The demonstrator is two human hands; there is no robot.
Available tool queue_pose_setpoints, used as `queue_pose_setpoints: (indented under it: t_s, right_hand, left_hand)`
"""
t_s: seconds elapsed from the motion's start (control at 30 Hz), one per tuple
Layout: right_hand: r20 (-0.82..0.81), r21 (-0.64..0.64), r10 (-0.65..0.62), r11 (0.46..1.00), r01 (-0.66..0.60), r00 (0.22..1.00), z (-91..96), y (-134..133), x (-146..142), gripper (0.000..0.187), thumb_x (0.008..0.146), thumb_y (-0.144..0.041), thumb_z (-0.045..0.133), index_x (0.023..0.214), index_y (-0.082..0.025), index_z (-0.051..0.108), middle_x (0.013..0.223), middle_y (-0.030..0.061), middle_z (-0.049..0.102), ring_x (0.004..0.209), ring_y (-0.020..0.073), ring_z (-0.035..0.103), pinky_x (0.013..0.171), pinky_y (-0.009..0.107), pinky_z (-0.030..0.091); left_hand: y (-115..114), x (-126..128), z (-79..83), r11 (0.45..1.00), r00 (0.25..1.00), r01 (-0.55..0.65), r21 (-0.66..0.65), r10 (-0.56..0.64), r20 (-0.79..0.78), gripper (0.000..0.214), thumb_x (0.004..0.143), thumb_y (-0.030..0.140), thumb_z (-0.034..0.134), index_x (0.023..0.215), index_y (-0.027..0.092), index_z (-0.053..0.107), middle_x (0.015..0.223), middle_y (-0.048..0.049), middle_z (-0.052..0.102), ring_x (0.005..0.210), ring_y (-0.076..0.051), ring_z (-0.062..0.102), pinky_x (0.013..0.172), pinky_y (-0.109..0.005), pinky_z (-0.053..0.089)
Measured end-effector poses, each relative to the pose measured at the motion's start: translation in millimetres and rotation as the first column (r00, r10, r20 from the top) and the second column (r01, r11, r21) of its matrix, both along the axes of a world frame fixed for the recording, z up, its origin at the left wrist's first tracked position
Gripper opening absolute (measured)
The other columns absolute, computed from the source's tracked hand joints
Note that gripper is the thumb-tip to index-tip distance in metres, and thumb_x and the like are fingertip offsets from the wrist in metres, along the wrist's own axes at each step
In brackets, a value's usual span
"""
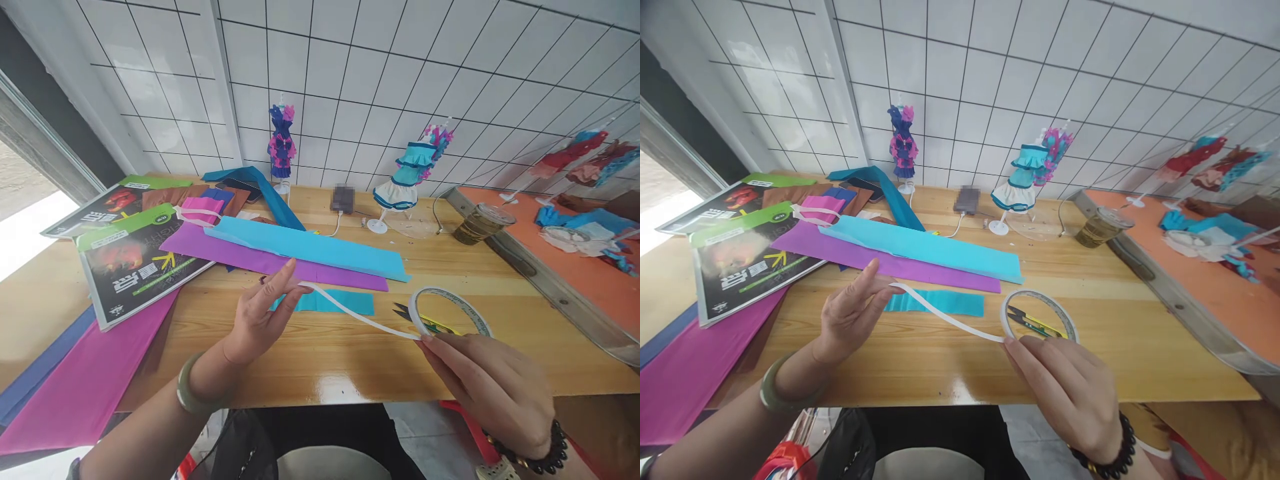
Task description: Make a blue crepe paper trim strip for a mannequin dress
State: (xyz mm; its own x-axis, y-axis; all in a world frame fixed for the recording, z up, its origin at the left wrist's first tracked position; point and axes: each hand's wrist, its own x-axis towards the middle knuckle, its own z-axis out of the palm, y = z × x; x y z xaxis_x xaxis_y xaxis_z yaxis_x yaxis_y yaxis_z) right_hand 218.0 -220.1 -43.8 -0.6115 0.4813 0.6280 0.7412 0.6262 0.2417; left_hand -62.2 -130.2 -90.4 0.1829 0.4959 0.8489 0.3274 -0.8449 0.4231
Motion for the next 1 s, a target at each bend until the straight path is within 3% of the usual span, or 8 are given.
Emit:
queue_pose_setpoints:
  t_s: [0.23, 0.37, 0.6, 1.0]
  right_hand:
    - [-0.013, 0.023, -0.021, 0.999, 0.022, 1.0, 4.1, -4, 3, 0.024, 0.069, -0.002, 0.069, 0.091, -0.009, 0.062, 0.066, 0.0065, 0.066, 0.058, 0.0134, 0.057, 0.058, 0.027, 0.045]
    - [-0.015, 0.022, -0.021, 1.0, 0.021, 1.0, 0.8, -7, 7, 0.024, 0.071, -0.002, 0.067, 0.092, -0.011, 0.063, 0.068, 0.0054, 0.067, 0.059, 0.0139, 0.057, 0.059, 0.027, 0.045]
    - [0.018, -0.009, -0.012, 1.0, 0.012, 1.0, -5.1, -9, 17, 0.027, 0.071, -0.003, 0.065, 0.095, -0.014, 0.064, 0.073, 0.0054, 0.068, 0.061, 0.0151, 0.059, 0.061, 0.028, 0.048]
    - [0.028, -0.002, -0.026, 1.0, 0.026, 0.999, -8.1, -6, 19, 0.032, 0.07, -0.002, 0.066, 0.1, -0.013, 0.061, 0.071, 0.006, 0.068, 0.059, 0.0148, 0.059, 0.056, 0.027, 0.047]
  left_hand:
    - [-3, 4, -5.4, 0.989, 0.996, -0.087, -0.12, 0.083, -0.033, 0.029, 0.076, 0.01, 0.062, 0.102, 0.021, 0.056, 0.081, -0.0003, 0.071, 0.074, -0.012, 0.068, 0.069, -0.02, 0.055]
    - [0, -1, -6.1, 0.995, 0.999, 0.029, -0.1, -0.033, -0.036, 0.021, 0.076, 0.004, 0.059, 0.091, 0.019, 0.057, 0.086, -0.004, 0.07, 0.082, -0.015, 0.067, 0.075, -0.027, 0.055]
    - [3, 0, 1.7, 0.988, 0.99, 0.129, 0.083, -0.124, -0.061, 0.024, 0.073, -0.001, 0.058, 0.089, 0.017, 0.057, 0.083, -0.0069, 0.07, 0.081, -0.016, 0.066, 0.07, -0.03, 0.057]
    - [4, -5, -6.2, 0.981, 0.973, 0.179, 0.08, -0.164, -0.164, 0.022, 0.077, 0.001, 0.057, 0.091, 0.018, 0.057, 0.09, -0.0074, 0.069, 0.087, -0.016, 0.065, 0.075, -0.031, 0.056]
